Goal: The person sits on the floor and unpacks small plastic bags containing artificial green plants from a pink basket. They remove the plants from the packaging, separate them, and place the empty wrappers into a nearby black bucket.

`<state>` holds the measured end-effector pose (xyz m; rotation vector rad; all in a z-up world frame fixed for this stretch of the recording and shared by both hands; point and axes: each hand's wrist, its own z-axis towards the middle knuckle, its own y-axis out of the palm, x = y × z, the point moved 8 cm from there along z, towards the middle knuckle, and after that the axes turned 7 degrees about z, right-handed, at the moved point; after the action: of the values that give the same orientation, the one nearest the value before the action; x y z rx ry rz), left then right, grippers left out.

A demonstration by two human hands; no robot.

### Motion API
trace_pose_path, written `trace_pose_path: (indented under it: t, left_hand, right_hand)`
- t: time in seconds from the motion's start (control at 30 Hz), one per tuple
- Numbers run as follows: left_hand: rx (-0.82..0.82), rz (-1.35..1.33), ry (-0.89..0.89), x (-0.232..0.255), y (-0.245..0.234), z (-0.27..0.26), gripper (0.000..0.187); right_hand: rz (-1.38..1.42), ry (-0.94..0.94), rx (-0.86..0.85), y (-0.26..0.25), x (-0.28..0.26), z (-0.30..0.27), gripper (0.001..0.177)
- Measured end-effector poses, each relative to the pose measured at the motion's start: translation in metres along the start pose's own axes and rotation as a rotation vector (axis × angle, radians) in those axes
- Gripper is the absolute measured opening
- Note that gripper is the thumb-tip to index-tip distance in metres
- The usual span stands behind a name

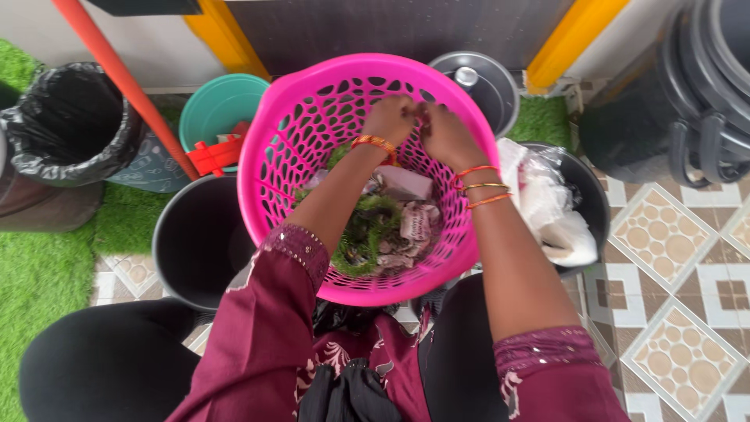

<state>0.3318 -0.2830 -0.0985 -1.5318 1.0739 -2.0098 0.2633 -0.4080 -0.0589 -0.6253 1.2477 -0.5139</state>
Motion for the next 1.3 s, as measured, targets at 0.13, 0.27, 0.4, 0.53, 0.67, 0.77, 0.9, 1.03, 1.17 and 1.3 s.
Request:
trace_pose_path:
  t: [0.13, 0.27, 0.4, 0.53, 0.67, 0.77, 0.9, 1.03, 1.17, 1.3]
  left_hand:
    - [-0.092, 0.344, -0.004, -0.089, 0.015, -0.009, 0.023]
    - [-0.237, 0.274, -0.375, -0.187, 0.038, -0.052, 0.039]
    - [-0.618, 0.349, -0.658, -0.222, 0.080, -0.104, 0.042]
    - [-0.731, 0.375, -0.389, -0.187, 0.103, -0.108, 0.044]
    - [-0.678, 0.184, -0.549, -0.180, 0.104, -0.116, 0.046]
    - [-0.520, 0.114, -0.611, -0.179, 0.085, -0.104, 0.057]
    - [-0.212, -0.013, -0.589, -0.170, 0.043, -0.079, 0.074]
    - [-0.056, -0.117, -0.449, -0.137, -0.001, -0.062, 0.084]
    - [0.004, -0.196, -0.311, -0.084, -0.067, -0.085, 0.082]
    - [-0.145, -0.751, -0.288, -0.037, -0.121, -0.142, 0.086]
  right_hand:
    - [-0.011, 0.165, -0.185, 0.096, 0.033, 0.024, 0.043]
    - [0.131, 0.291, -0.287, 0.189, 0.068, 0.019, 0.054]
    - [0.101, 0.361, -0.489, 0.253, 0.087, -0.025, 0.063]
    - [0.088, 0.277, -0.545, 0.264, 0.079, -0.044, 0.060]
    - [0.156, 0.333, -0.613, 0.256, 0.073, -0.043, 0.050]
    - [0.268, 0.123, -0.460, 0.224, 0.048, -0.009, 0.046]
    - [0.326, 0.340, -0.381, 0.182, 0.033, 0.005, 0.050]
    - [0.484, 0.134, -0.258, 0.121, -0.029, 0.016, 0.049]
    - [0.586, -0.069, -0.135, 0.060, -0.110, 0.004, 0.035]
    - [0.622, -0.170, -0.115, 0.023, -0.181, -0.035, 0.015]
